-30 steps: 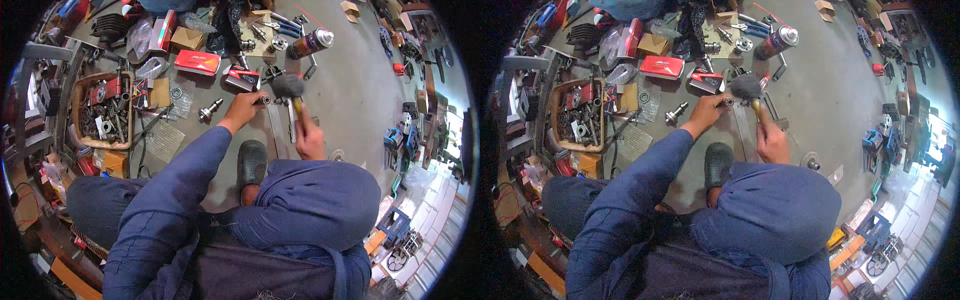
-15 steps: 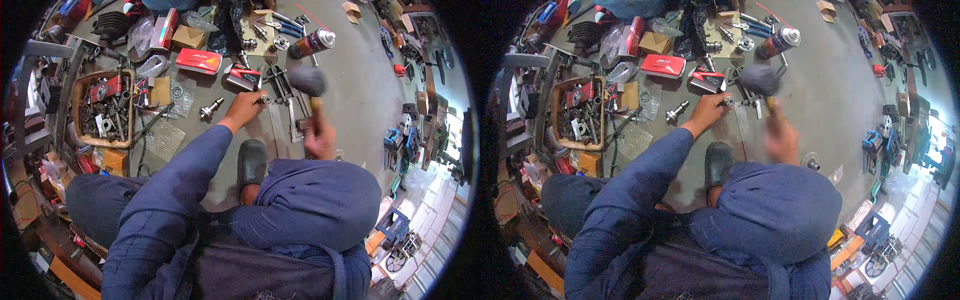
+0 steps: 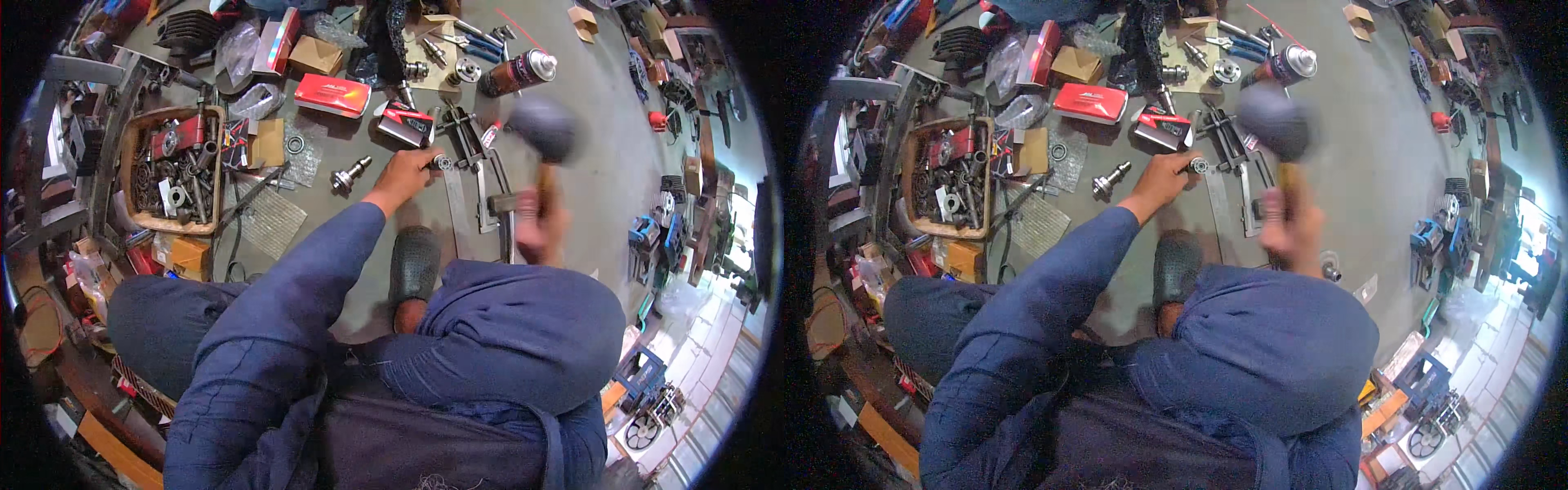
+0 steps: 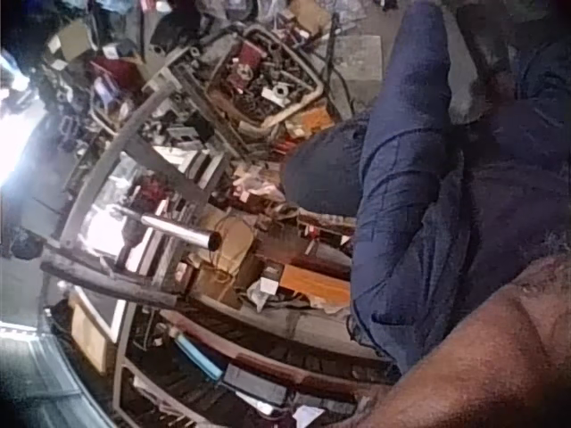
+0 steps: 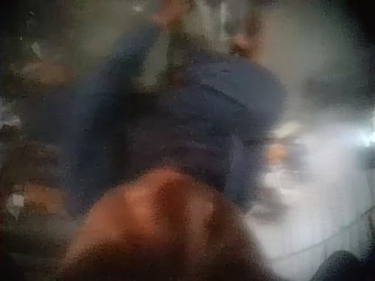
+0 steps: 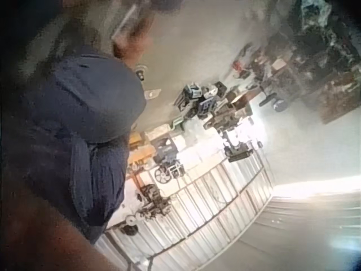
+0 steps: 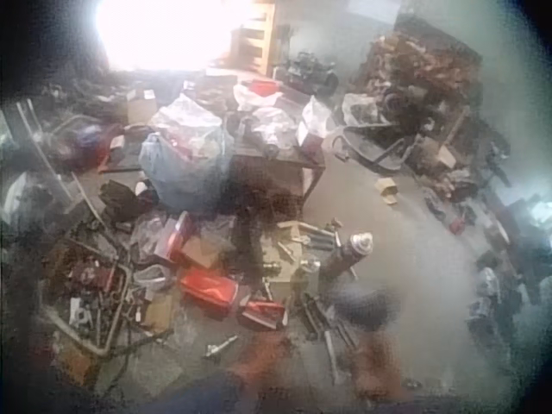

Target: The person holds a motorcycle camshaft and a bearing, sprays the bearing with a liquid, and then uses a rubber mallet to tap the bearing onto the camshaft shaft.

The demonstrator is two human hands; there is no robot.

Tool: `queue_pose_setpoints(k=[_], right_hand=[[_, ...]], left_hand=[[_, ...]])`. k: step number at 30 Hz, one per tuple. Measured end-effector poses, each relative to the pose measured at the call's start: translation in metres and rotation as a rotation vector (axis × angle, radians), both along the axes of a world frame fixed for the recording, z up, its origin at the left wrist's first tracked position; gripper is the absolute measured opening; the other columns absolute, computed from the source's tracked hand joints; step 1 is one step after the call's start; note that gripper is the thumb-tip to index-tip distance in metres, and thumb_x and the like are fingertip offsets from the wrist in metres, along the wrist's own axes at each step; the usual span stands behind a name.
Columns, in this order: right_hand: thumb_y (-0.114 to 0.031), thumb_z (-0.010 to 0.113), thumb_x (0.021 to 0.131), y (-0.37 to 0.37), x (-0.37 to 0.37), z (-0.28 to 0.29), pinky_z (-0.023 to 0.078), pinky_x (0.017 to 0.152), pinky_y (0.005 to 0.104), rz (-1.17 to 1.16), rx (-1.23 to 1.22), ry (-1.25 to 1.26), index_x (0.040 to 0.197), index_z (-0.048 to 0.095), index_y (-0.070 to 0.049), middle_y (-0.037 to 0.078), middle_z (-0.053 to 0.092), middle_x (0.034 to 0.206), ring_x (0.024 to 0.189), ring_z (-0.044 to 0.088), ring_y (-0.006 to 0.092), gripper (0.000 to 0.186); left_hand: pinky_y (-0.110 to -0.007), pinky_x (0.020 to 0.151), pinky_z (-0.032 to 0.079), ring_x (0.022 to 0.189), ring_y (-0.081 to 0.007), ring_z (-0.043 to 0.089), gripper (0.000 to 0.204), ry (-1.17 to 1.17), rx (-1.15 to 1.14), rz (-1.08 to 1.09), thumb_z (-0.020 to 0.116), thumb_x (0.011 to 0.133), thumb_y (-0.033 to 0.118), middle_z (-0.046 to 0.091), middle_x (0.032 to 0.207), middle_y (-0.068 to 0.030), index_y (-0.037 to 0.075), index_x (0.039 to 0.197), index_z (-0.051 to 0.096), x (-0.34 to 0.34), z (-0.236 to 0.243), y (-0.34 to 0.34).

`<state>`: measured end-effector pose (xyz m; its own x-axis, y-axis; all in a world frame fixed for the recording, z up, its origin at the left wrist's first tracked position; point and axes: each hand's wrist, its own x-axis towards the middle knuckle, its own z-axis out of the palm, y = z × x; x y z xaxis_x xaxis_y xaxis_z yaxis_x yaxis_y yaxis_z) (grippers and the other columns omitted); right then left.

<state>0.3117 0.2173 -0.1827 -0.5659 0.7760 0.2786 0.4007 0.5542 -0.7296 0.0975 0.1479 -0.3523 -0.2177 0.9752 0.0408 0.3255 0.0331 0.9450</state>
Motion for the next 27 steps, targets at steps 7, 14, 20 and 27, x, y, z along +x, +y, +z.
queue_pose_setpoints(k=[7, 14, 20, 27], right_hand=[[-0.05, 0.052, 0.101, 0.0, -0.014, 0.018, 0.034, 0.051, 0.0248, 0.002, 0.024, 0.587, 0.105, 0.053, -0.008, 0.002, 0.048, 0.069, 0.057, 0.044, 0.01, 0.042], [-0.024, 0.057, 0.098, -0.006, 0.005, -0.016, 0.05, 0.06, 0.0409, -0.065, -0.105, -0.305, 0.114, 0.056, -0.008, 0.014, 0.065, 0.086, 0.068, 0.063, 0.027, 0.022], [-0.05, 0.049, 0.102, 0.028, -0.039, 0.1, 0.039, 0.047, 0.0271, -0.066, 0.125, 0.675, 0.105, 0.045, -0.008, 0.0, 0.039, 0.065, 0.053, 0.039, 0.012, 0.042], [-0.033, 0.047, 0.102, -0.014, 0.02, -0.06, 0.048, 0.084, 0.0525, -0.001, -0.376, -0.869, 0.115, 0.054, -0.008, 0.027, 0.066, 0.106, 0.094, 0.063, 0.0455, 0.029]], left_hand=[[-0.042, 0.077, 0.054, 0.091, -0.0373, 0.069, 0.037, 0.009, 0.033, 0.036, 0.071, 0.081, 0.006, 0.071, 0.099, -0.0179, 0.011, 0.117, 0.068, -0.006, -0.006, -0.006], [-0.038, 0.072, 0.055, 0.081, -0.0304, 0.071, 0.03, -0.022, 0.005, 0.04, 0.07, 0.083, 0.004, 0.072, 0.093, -0.0156, 0.007, 0.112, 0.067, 0.008, -0.017, -0.009], [-0.033, 0.066, 0.053, 0.071, -0.0189, 0.07, 0.031, -0.045, 0.079, 0.042, 0.067, 0.084, 0.0, 0.071, 0.084, -0.0105, 0.008, 0.114, 0.066, -0.002, -0.009, -0.005], [-0.04, 0.078, 0.054, 0.093, -0.0369, 0.069, 0.04, 0.113, 0.053, 0.047, 0.069, 0.083, 0.006, 0.07, 0.101, -0.0187, 0.011, 0.123, 0.065, -0.005, -0.012, 0.008]])
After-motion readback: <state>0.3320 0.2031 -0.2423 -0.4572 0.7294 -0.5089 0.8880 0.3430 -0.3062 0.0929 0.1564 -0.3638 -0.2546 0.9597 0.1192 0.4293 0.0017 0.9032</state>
